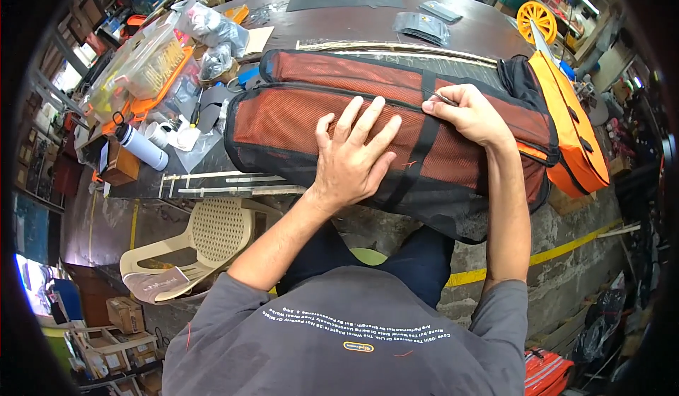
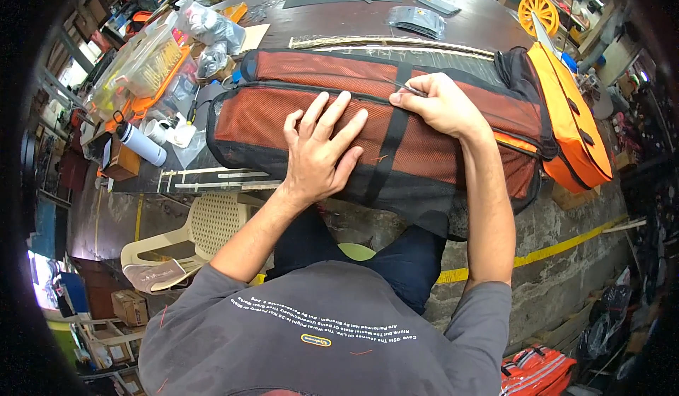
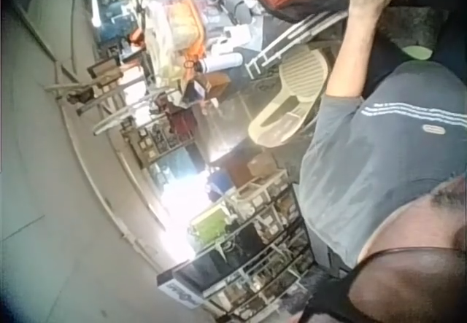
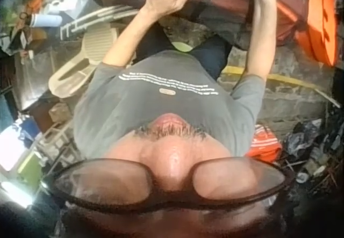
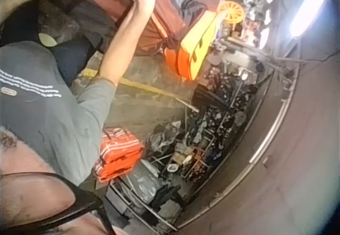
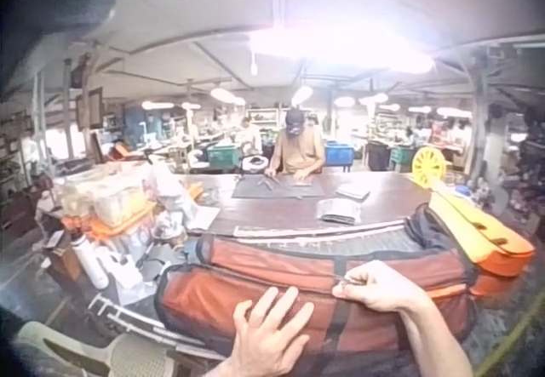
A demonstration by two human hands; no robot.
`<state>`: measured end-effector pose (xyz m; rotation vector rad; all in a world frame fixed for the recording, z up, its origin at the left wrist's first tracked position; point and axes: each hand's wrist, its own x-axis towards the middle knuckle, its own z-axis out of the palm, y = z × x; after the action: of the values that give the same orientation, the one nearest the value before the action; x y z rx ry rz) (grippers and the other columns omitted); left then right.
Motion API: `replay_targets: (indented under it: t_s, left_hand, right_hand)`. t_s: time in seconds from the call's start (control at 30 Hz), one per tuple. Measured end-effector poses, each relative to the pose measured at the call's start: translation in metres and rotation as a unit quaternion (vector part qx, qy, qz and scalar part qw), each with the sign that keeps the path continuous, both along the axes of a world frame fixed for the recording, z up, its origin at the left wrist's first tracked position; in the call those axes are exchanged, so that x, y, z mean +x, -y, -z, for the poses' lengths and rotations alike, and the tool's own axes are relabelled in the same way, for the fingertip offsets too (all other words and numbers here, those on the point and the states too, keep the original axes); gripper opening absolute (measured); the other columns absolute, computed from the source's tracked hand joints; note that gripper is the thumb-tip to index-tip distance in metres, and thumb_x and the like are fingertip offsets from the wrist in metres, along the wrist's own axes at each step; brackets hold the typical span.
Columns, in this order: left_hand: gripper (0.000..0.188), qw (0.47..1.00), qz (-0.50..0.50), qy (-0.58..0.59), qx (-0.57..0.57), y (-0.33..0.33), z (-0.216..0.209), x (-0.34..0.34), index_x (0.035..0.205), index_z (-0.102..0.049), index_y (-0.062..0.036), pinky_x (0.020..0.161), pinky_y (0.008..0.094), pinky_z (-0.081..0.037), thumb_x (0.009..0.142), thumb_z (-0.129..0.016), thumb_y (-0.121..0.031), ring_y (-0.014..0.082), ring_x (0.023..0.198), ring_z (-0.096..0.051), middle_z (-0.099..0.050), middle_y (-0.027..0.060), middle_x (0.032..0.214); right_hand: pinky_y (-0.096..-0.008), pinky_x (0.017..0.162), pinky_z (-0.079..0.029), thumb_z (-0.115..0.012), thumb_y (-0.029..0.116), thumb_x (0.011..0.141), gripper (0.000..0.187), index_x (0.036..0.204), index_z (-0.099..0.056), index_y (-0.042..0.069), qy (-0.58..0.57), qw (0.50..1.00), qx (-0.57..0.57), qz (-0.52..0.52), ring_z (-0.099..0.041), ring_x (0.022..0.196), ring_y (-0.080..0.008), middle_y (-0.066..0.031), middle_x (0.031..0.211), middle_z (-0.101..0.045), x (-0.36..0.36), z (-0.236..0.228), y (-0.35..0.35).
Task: Trimming loose threads from manufactured orange bags using thread snips.
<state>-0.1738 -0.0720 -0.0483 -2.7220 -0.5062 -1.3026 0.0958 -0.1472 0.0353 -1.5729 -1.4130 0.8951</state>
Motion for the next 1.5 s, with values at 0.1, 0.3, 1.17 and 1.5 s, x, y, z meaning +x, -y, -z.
replay_targets:
  t_s: [0.1, 0.3, 1.17, 1.5]
  left_hand:
    - [0.036, 0.997, 0.076, 0.024, -0.004, 0.007, 0.001, 0.001, 0.121, -0.082, -0.0157, 0.115, 0.0522, -0.032, 0.089, -0.085, -0.033, 0.0276, 0.137, -0.061, -0.072, 0.0079, 0.145]
    - [0.03, 0.995, 0.04, 0.08, -0.034, 0.002, -0.035, 0.036, 0.122, -0.082, -0.013, 0.087, 0.0407, -0.043, 0.093, -0.082, -0.021, 0.0212, 0.097, -0.065, -0.071, 0.0006, 0.098]
    - [0.011, 0.991, 0.058, 0.082, -0.083, 0.012, -0.021, 0.057, 0.088, -0.071, -0.0103, 0.073, 0.042, -0.042, 0.087, -0.081, -0.014, 0.0267, 0.07, -0.065, -0.067, 0.0043, 0.082]
    - [0.018, 0.992, 0.046, 0.094, -0.076, 0.011, -0.029, 0.067, 0.103, -0.078, -0.0067, 0.068, 0.0392, -0.05, 0.088, -0.083, -0.016, 0.0237, 0.07, -0.071, -0.072, 0.0054, 0.086]
  right_hand:
    - [-0.0256, 0.063, -0.041, -0.081, 0.025, 0.104, 0.027, 0.087, -0.078, 0.004, 0.01, 1.0, 0.016, 0.001, -0.048, 0.07, -0.001, 0.0115, 0.076, -0.061, 0.011, 0.012, -0.008]
    - [-0.0246, 0.082, -0.053, -0.077, 0.015, 0.105, 0.019, 0.098, -0.081, -0.001, 0.005, 1.0, -0.021, -0.008, -0.063, 0.084, -0.0033, 0.0044, 0.089, -0.074, 0.024, 0.015, -0.012]
    - [-0.0232, 0.076, -0.053, -0.08, 0.017, 0.104, 0.018, 0.097, -0.083, 0.001, 0.033, 0.999, -0.035, 0.002, -0.064, 0.082, -0.0025, 0.0025, 0.092, -0.079, 0.02, 0.014, -0.014]
    - [-0.0268, 0.071, -0.047, -0.075, 0.034, 0.108, 0.038, 0.096, -0.077, -0.002, 0.086, 0.99, 0.082, 0.08, -0.053, 0.077, -0.0053, 0.0052, 0.081, -0.065, 0.026, -0.006, 0.022]
